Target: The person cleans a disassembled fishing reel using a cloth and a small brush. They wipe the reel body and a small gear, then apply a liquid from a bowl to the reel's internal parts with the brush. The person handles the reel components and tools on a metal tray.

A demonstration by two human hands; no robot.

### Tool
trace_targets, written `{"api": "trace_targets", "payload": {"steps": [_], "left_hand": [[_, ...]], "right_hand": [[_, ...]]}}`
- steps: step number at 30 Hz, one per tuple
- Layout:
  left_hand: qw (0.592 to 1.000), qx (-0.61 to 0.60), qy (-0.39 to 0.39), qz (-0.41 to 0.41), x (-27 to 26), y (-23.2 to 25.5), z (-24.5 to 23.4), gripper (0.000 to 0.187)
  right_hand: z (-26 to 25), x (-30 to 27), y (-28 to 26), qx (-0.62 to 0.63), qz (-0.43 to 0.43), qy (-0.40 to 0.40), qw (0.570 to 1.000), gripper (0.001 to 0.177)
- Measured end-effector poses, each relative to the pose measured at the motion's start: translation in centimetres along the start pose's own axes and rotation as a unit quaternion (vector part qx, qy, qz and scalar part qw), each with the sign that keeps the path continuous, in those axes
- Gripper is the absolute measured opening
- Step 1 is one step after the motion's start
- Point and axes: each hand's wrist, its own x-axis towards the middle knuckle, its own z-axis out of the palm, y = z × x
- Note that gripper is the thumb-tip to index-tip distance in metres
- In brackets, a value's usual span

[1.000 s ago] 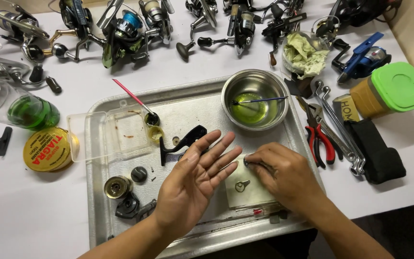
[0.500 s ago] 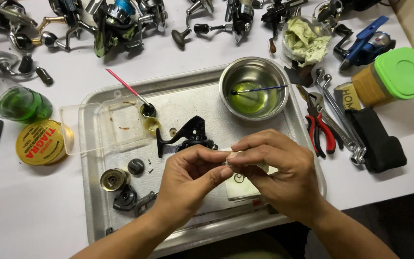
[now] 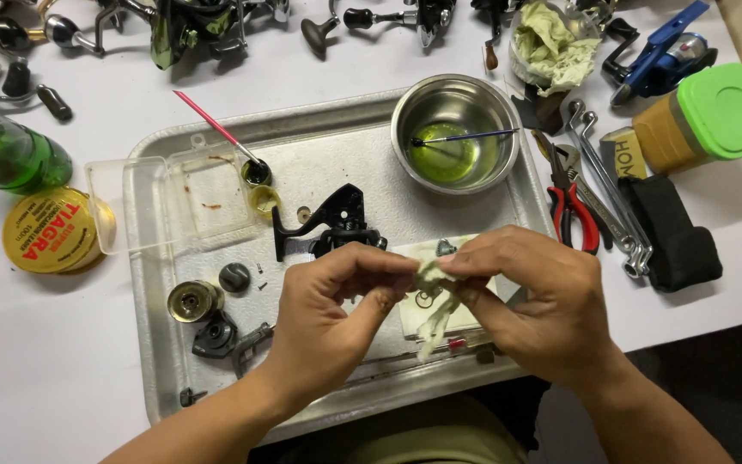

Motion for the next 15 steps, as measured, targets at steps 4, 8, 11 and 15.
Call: {"api": "trace_targets", "payload": {"steps": [4, 8, 11, 15], "left_hand": [[0.894, 0.376, -0.078, 0.233, 0.0, 0.4, -0.6, 0.019], [0.743, 0.581, -0.191, 0.272, -1.5, -1.4, 0.0, 0.006], [0.67, 0.666, -0.205, 0.258, -2.3, -2.7, 0.4, 0.017], [0.664, 0.668, -0.204, 0.266, -2.4, -2.5, 0.6, 0.023]], "right_hand": [[-0.3, -1.4, 1.3, -0.072, 0.057, -0.059, 0.994, 0.02], [2.0, -3.6, 3.3, -0.148, 0.008, -0.102, 0.984, 0.013], [3.7, -5.0, 4.8, -0.166, -0.017, -0.125, 0.978, 0.015], [2.8, -4.2, 5.1, -0.126, 0.076, -0.145, 0.978, 0.014]]}}
